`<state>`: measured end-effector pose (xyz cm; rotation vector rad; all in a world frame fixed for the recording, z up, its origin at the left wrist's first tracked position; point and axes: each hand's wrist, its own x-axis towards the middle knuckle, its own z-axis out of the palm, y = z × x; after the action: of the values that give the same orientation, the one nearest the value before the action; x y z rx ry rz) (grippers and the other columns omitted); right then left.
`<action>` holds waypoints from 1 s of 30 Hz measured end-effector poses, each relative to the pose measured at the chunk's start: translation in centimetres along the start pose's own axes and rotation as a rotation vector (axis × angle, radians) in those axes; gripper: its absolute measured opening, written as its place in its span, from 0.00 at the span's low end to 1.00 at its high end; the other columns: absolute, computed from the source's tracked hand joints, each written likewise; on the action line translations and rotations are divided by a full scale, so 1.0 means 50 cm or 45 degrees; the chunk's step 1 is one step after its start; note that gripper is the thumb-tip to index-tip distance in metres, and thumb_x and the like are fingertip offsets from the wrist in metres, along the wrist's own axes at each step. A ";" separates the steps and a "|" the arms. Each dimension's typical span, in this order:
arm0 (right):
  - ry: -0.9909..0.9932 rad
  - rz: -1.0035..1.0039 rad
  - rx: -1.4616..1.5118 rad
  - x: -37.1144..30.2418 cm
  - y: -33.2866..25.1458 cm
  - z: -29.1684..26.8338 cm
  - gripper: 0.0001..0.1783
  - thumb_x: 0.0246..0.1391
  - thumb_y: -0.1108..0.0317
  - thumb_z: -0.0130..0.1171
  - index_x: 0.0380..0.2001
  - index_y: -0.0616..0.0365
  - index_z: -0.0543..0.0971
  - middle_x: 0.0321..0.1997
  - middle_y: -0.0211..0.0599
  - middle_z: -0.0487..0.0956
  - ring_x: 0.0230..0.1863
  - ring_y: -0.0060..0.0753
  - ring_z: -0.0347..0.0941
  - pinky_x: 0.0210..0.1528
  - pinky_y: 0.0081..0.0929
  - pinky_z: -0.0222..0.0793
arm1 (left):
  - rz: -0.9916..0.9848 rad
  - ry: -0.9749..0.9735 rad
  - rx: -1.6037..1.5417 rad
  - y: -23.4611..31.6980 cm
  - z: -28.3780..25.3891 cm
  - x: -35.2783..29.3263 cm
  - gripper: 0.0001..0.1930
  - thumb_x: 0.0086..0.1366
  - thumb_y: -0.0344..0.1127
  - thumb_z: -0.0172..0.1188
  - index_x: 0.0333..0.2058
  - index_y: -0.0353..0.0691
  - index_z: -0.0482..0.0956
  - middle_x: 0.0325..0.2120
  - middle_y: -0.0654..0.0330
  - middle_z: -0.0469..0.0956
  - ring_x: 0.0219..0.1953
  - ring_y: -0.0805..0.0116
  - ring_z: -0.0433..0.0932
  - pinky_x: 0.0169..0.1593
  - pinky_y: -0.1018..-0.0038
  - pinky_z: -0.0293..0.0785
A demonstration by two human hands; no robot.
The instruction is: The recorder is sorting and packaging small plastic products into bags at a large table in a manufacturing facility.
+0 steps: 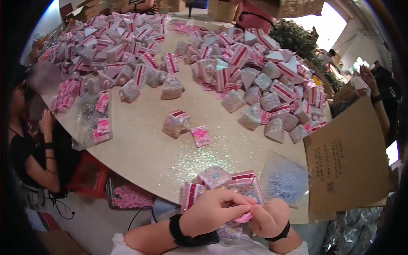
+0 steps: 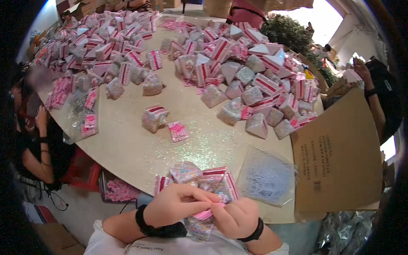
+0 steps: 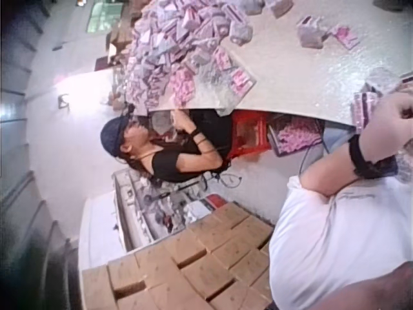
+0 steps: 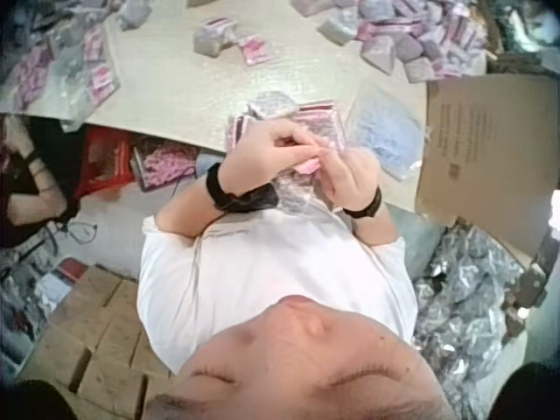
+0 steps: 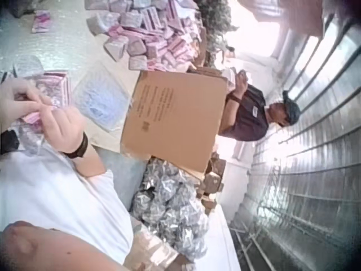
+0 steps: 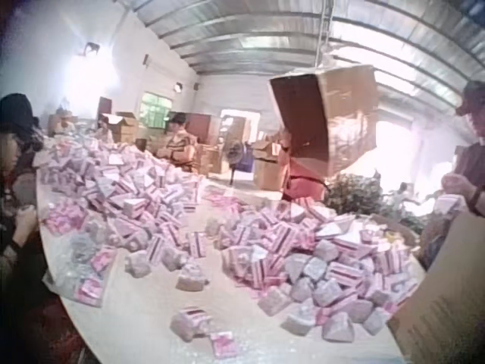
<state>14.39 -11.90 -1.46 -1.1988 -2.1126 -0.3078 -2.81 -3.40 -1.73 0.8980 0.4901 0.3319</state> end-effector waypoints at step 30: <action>-0.027 0.070 -0.125 0.018 0.010 -0.010 0.18 0.33 0.73 0.58 0.34 0.60 0.74 0.15 0.30 0.64 0.13 0.33 0.58 0.16 0.31 0.50 | 1.001 0.073 0.724 0.036 -0.015 0.033 0.02 0.57 0.26 0.58 0.29 0.35 0.77 0.30 0.58 0.76 0.34 0.65 0.73 0.39 0.71 0.68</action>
<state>14.72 -11.28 -0.56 -1.3194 -2.0993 -0.3791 -1.98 -1.08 -1.11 1.6309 0.2613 0.9654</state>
